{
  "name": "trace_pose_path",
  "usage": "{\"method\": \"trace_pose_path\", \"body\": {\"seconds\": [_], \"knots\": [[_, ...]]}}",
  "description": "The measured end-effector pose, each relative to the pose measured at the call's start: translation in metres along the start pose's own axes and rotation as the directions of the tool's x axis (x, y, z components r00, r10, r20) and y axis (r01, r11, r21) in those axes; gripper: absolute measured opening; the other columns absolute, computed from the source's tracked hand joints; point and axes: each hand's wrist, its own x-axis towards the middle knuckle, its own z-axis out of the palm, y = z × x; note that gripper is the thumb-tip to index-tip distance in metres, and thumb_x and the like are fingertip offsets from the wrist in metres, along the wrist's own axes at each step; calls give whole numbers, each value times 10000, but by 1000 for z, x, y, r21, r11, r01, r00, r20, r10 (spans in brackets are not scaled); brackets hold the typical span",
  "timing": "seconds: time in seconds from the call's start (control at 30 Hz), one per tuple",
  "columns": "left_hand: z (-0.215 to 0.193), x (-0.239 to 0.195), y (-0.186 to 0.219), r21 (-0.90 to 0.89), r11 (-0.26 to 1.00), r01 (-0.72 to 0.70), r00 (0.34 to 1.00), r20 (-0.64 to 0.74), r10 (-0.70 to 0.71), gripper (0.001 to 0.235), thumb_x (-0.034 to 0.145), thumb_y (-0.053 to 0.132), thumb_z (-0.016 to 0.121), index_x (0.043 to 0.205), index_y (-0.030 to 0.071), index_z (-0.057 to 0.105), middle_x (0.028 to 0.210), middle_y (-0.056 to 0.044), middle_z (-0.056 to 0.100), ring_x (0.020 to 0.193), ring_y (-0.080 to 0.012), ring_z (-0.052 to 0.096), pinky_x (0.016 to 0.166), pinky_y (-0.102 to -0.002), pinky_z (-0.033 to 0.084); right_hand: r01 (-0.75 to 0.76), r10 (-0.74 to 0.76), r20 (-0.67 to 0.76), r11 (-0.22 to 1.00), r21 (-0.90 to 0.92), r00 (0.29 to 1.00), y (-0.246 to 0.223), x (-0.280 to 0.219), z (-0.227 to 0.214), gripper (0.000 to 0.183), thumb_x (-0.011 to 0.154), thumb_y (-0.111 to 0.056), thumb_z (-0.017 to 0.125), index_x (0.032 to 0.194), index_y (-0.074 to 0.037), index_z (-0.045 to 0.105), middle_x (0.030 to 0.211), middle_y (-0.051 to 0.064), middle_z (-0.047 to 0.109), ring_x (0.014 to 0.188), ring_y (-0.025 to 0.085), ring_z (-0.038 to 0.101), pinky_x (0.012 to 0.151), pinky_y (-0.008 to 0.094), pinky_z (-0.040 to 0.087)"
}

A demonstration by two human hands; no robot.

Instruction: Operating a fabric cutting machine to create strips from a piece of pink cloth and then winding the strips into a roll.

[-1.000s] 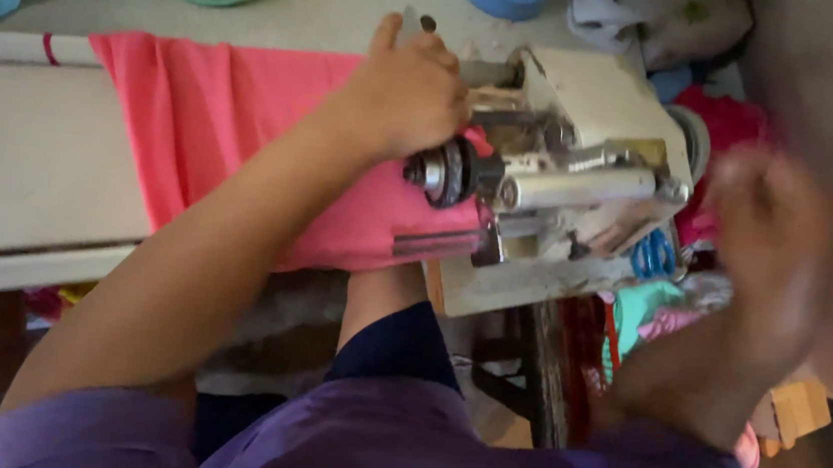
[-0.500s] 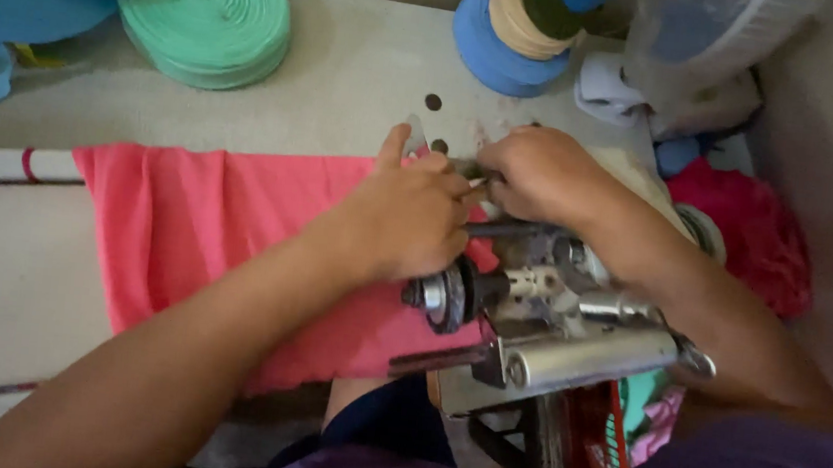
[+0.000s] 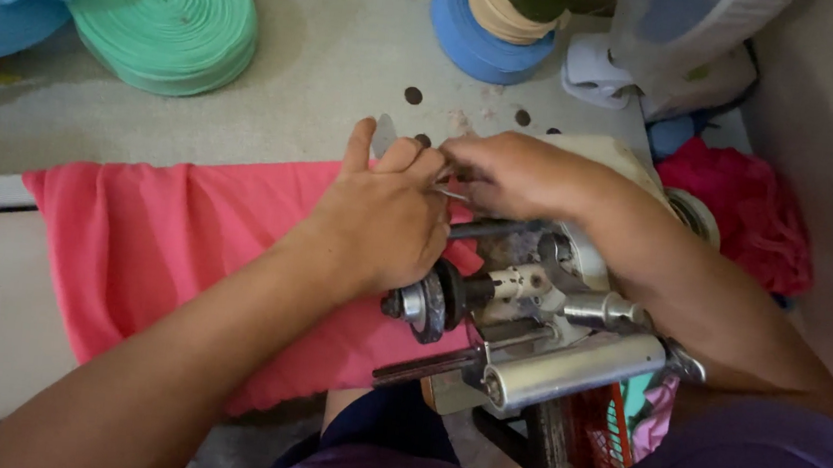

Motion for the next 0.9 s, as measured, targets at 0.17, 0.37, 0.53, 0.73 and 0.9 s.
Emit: {"method": "trace_pose_path", "body": {"seconds": [0.17, 0.37, 0.53, 0.73, 0.9], "knots": [[10, -1, -1, 9, 1000, 19, 995, -93, -18, 459, 940, 414, 396, 1108, 167, 744, 1271, -40, 558, 1260, -251, 410, 1162, -657, 162, 46, -55, -58, 986, -158, 997, -6, 6, 13, 380, 903, -180, 514, 1274, -150, 591, 861, 224, 706, 860, 482, 664, 681, 560, 549], [26, 9, -27, -234, 969, -75, 950, -314, -2, 315, 968, 367, 476, 1030, 191, 730, 1076, -9, 628, 1141, -235, 564, 1129, -632, 262, 31, -69, -247, 987, -155, 967, -18, -9, -4, 200, 961, -171, 538, 1146, -103, 575, 777, 162, 635, 707, 385, 596, 582, 480, 468], [17, 28, -31, -557, 735, -387, 866, -494, 82, 348, 929, 166, 542, 1247, 131, 678, 1273, -117, 632, 1160, -306, 602, 969, -574, 369, 224, -191, -574, 974, -13, 796, -24, -30, -23, 48, 1079, -125, 499, 1059, -84, 516, 805, 64, 606, 654, 201, 568, 567, 341, 419], [1, 40, -26, -844, 376, -382, 895, -440, -78, 366, 863, 42, 565, 1204, 82, 691, 1148, -95, 658, 1013, -229, 638, 871, -341, 545, 181, -200, -399, 980, -84, 895, -89, -155, -48, 447, 903, -312, 555, 1295, -111, 623, 1265, 88, 592, 1132, 248, 556, 917, 412, 427], [-16, 44, -41, -965, 213, -150, 967, -188, -172, 456, 874, 219, 558, 1307, 106, 643, 1340, -118, 670, 1111, -187, 655, 943, -311, 520, 414, -511, -145, 807, -421, 847, -91, -184, -25, 334, 850, -233, 715, 1156, -119, 646, 1013, 38, 699, 932, 211, 662, 866, 438, 528]]}}
